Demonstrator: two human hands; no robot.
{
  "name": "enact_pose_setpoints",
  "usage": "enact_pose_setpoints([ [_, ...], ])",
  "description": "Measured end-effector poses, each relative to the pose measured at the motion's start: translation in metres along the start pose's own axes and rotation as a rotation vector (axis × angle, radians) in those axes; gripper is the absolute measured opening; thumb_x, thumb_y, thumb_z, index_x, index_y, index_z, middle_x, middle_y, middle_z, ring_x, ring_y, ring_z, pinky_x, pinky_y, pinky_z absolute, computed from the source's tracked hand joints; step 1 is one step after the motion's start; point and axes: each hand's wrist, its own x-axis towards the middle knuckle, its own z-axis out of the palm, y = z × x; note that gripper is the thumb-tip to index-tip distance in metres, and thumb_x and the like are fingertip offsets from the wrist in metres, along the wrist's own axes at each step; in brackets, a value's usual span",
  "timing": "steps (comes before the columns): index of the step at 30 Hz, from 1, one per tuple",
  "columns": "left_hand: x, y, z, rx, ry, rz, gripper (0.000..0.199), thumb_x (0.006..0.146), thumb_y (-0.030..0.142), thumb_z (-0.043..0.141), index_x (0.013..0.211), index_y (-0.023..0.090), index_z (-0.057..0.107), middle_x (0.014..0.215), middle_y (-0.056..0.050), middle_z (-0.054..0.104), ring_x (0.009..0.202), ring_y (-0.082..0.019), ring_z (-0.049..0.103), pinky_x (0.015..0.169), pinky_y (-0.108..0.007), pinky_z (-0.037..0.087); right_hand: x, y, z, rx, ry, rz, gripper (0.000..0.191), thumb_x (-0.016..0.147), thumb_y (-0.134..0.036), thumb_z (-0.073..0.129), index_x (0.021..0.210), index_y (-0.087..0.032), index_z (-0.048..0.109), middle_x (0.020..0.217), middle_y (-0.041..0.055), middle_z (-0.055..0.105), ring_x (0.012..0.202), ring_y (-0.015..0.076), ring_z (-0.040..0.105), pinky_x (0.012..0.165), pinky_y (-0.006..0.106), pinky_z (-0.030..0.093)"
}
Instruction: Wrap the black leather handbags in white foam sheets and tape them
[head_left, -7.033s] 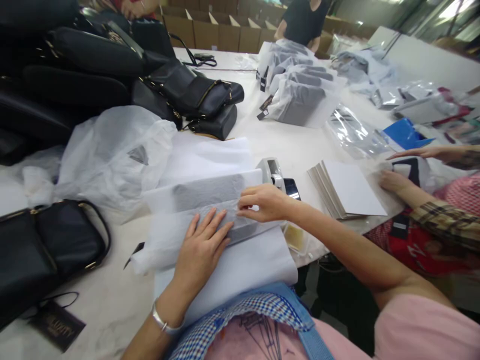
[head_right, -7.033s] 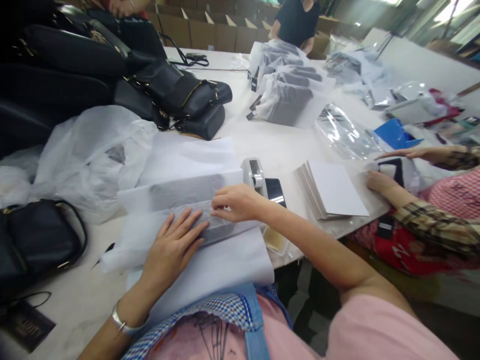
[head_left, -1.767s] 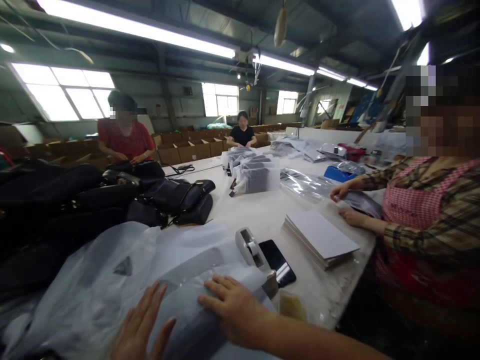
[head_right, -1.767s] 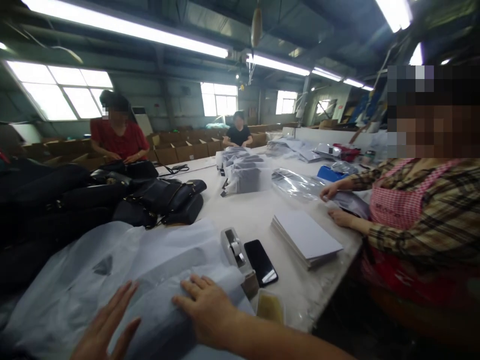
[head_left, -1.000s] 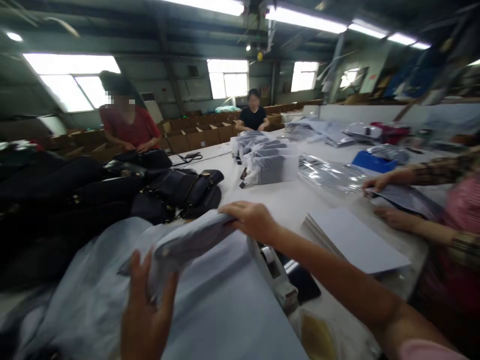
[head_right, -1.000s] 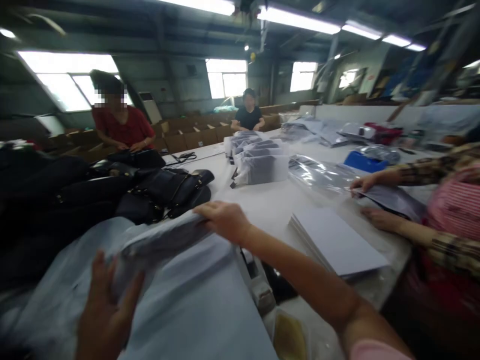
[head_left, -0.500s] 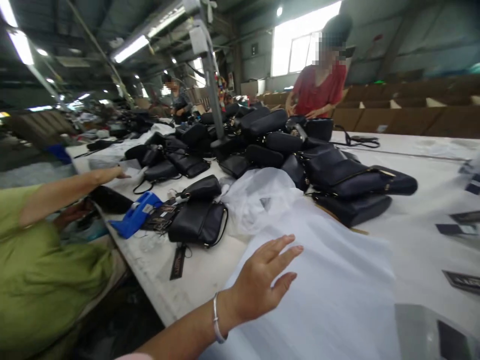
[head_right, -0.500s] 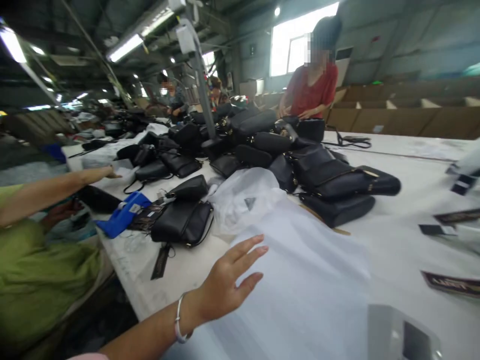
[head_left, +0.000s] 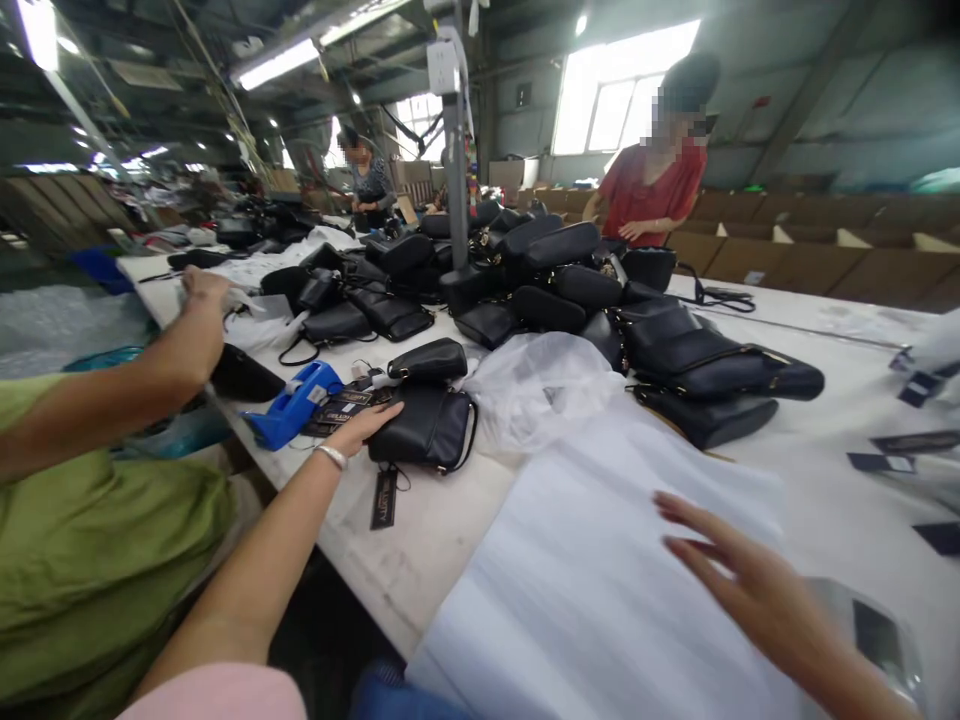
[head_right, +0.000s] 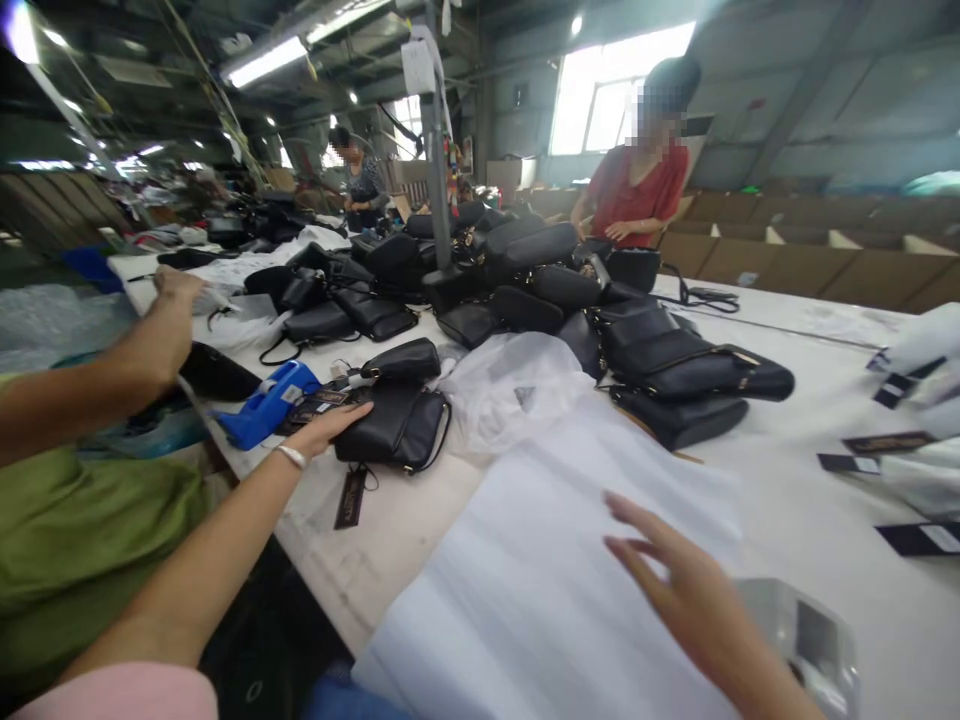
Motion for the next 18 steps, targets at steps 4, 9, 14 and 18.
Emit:
enact_pose_setpoints([
  [4, 0.012, -0.016, -0.006, -0.126, -0.13, -0.171, 0.071, 0.066, 0.069, 0.075, 0.114, 0.017, 0.069, 0.099, -0.013, 0.077, 0.089, -0.028, 0.072, 0.075, -0.037, 0.057, 0.039, -0.05, 0.121, 0.556, -0.243, 0.329, 0.064, 0.071, -0.057, 0.077, 0.125, -0.024, 0.066, 0.126, 0.0105, 0.067, 0.113, 0.0305, 0.065, 0.098, 0.048, 0.054],
  [9, 0.006, -0.018, -0.008, -0.241, -0.162, -0.242, 0.066, 0.065, 0.061, 0.082, 0.114, 0.019, 0.069, 0.091, -0.01, 0.077, 0.082, -0.027, 0.072, 0.068, -0.035, 0.057, 0.079, -0.1, 0.226, 1.071, -0.269, 0.669, 0.066, 0.06, -0.065, 0.083, 0.102, -0.017, 0.069, 0.116, 0.0123, 0.069, 0.11, 0.0266, 0.065, 0.102, 0.042, 0.05],
  [14, -0.059, -0.033, 0.012, -0.427, -0.225, -0.234, 0.057, 0.081, 0.055, 0.07, 0.122, 0.016, 0.065, 0.109, -0.013, 0.075, 0.097, -0.027, 0.072, 0.082, -0.035, 0.059, 0.058, -0.136, 0.237, 1.242, -0.258, 0.654, 0.064, 0.073, -0.071, 0.071, 0.114, -0.022, 0.066, 0.126, 0.0097, 0.067, 0.115, 0.0249, 0.063, 0.099, 0.042, 0.051],
  [18, -0.132, -0.044, 0.051, -0.729, -0.234, -0.111, 0.058, 0.086, 0.048, 0.069, 0.138, 0.031, 0.053, 0.14, -0.004, 0.061, 0.124, -0.022, 0.06, 0.103, -0.033, 0.051, 0.027, -0.154, 0.213, 1.205, -0.059, 0.549, 0.06, 0.078, -0.056, 0.076, 0.127, -0.024, 0.063, 0.131, 0.0073, 0.066, 0.123, 0.0274, 0.059, 0.103, 0.046, 0.049],
])
